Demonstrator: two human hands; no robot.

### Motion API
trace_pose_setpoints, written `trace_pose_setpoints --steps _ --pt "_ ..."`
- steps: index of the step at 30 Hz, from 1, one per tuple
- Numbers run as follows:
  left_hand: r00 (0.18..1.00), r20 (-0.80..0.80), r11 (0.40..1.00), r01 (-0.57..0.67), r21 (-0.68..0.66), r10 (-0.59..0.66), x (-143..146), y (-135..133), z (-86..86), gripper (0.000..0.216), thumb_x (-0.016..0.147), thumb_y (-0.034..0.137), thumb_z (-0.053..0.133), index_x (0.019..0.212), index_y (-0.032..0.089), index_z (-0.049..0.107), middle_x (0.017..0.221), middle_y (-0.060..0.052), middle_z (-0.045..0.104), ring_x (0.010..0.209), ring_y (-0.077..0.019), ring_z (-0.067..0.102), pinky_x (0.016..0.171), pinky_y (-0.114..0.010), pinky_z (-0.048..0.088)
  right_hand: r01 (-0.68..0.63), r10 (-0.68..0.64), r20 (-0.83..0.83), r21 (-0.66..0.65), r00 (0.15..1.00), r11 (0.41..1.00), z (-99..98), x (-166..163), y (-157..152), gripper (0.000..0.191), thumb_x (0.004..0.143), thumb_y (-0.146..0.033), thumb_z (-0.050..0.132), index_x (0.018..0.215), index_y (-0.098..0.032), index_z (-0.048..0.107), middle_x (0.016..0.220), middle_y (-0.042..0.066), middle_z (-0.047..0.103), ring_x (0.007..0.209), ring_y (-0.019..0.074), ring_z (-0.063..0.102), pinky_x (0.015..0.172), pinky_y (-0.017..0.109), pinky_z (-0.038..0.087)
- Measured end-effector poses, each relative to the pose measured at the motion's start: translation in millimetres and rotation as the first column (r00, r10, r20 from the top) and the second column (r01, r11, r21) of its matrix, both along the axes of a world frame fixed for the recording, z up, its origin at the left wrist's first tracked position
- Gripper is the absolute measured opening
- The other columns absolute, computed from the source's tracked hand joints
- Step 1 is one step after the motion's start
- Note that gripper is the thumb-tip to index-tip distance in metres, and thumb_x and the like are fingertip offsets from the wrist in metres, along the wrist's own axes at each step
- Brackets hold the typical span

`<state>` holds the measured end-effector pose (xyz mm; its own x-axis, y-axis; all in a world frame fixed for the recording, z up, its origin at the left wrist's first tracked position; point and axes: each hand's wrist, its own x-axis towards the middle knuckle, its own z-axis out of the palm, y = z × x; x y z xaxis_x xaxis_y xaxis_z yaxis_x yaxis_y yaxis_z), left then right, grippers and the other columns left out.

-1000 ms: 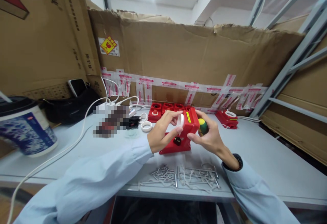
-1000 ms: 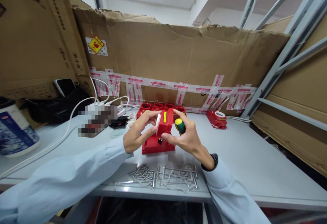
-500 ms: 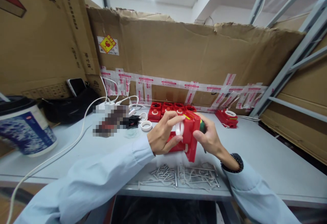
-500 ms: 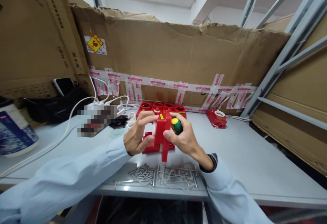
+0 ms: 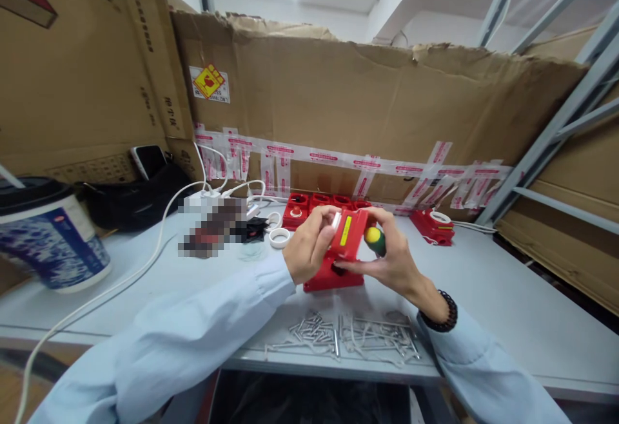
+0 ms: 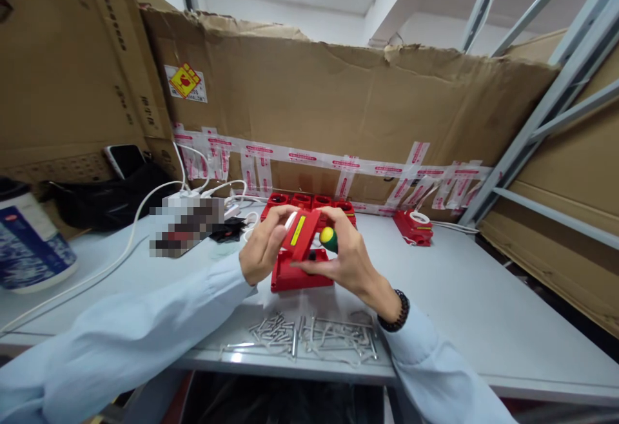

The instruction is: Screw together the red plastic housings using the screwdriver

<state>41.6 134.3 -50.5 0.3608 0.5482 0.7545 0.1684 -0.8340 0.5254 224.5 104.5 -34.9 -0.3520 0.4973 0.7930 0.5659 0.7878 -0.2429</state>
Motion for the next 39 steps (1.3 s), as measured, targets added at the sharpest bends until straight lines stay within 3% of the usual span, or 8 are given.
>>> trace_pose_setpoints --steps 6,13,19,24,27,31,35,39 --pt "0.993 -0.113 0.870 -0.020 -0.493 -0.042 -6.2 17.6 3.7 0.053 0.091 0.058 0.018 0.090 0.018 0.052 0.068 -0.001 0.055 0.063 -0.0157 0.054 0.062 -0.032 0.048 -0.009 -0.112 0.357 0.320 0.928 0.947 -9.0 4.0 5.9 0.055 0.078 -0.008 0.053 0.126 -0.031 0.039 0.132 0.008 0.049 0.105 0.0215 0.056 0.070 0.033 0.054" --pt "0.958 -0.020 0.953 0.284 -0.104 -0.287 -23.9 2.4 10.2 0.045 0.085 0.034 0.053 0.127 0.024 0.039 0.137 -0.012 0.039 0.124 -0.0260 0.041 0.095 -0.042 0.042 0.078 -0.099 0.101 0.188 0.990 0.979 -10.0 6.1 5.7 0.076 0.064 -0.033 0.072 0.130 -0.022 0.035 0.115 0.011 0.059 0.101 0.0251 0.059 0.082 0.038 0.052" --pt "0.954 -0.097 0.958 0.274 -0.090 -0.282 -29.0 4.7 6.1 0.048 0.082 0.027 0.058 0.127 0.020 0.043 0.123 -0.013 0.053 0.107 -0.0225 0.054 0.078 -0.031 0.049 0.085 -0.101 0.085 0.170 0.991 0.982 -12.7 8.0 6.0 0.076 0.064 -0.035 0.074 0.128 -0.022 0.036 0.112 0.012 0.059 0.100 0.0252 0.059 0.081 0.039 0.053" --pt "0.984 -0.143 0.952 0.058 -0.300 -0.106 -27.6 8.8 -1.4 0.042 0.092 0.045 0.034 0.098 0.012 0.060 0.074 -0.005 0.065 0.071 -0.0167 0.061 0.069 -0.031 0.048 -0.061 -0.005 0.267 0.237 0.964 0.969 -15.0 9.4 6.2 0.066 0.074 -0.018 0.065 0.131 -0.022 0.033 0.127 0.015 0.052 0.115 0.0252 0.052 0.089 0.042 0.049" --pt "0.990 -0.138 0.978 -0.015 -0.206 -0.014 -28.9 6.7 -2.7 0.044 0.093 0.044 0.030 0.098 0.014 0.061 0.091 -0.008 0.066 0.086 -0.0198 0.061 0.080 -0.036 0.046 -0.051 -0.017 0.274 0.238 0.961 0.970 -16.5 10.9 7.6 0.066 0.075 -0.020 0.064 0.133 -0.024 0.031 0.128 0.014 0.052 0.114 0.0254 0.053 0.088 0.044 0.049" --pt "0.982 -0.093 0.986 0.166 0.013 -0.164 -29.6 3.5 -4.0 0.056 0.077 0.027 0.060 0.129 0.018 0.040 0.134 -0.013 0.044 0.119 -0.0252 0.046 0.090 -0.037 0.045 -0.010 -0.034 0.198 0.214 0.980 0.977 -17.5 13.0 9.0 0.071 0.071 -0.025 0.069 0.133 -0.023 0.034 0.122 0.012 0.057 0.107 0.0253 0.057 0.085 0.042 0.050" --pt "0.967 -0.128 0.964 0.236 0.119 -0.221 -29.0 7.0 -9.4 0.050 0.071 0.012 0.060 0.119 0.018 0.046 0.124 -0.014 0.050 0.112 -0.0228 0.049 0.076 -0.028 0.049 0.023 -0.053 0.184 0.166 0.982 0.986 -19.4 13.9 9.6 0.075 0.066 -0.028 0.073 0.132 -0.021 0.037 0.118 0.012 0.059 0.098 0.0239 0.058 0.081 0.039 0.052" --pt "0.972 -0.135 0.981 0.195 -0.014 -0.195 -29.5 9.9 -11.3 0.050 0.073 0.022 0.067 0.118 0.015 0.045 0.113 -0.013 0.055 0.097 -0.0197 0.055 0.067 -0.025 0.048 -0.023 -0.016 0.206 0.185 0.978 0.983 -20.3 14.8 10.9 0.075 0.068 -0.026 0.072 0.133 -0.020 0.035 0.120 0.013 0.058 0.100 0.0240 0.057 0.080 0.039 0.052"
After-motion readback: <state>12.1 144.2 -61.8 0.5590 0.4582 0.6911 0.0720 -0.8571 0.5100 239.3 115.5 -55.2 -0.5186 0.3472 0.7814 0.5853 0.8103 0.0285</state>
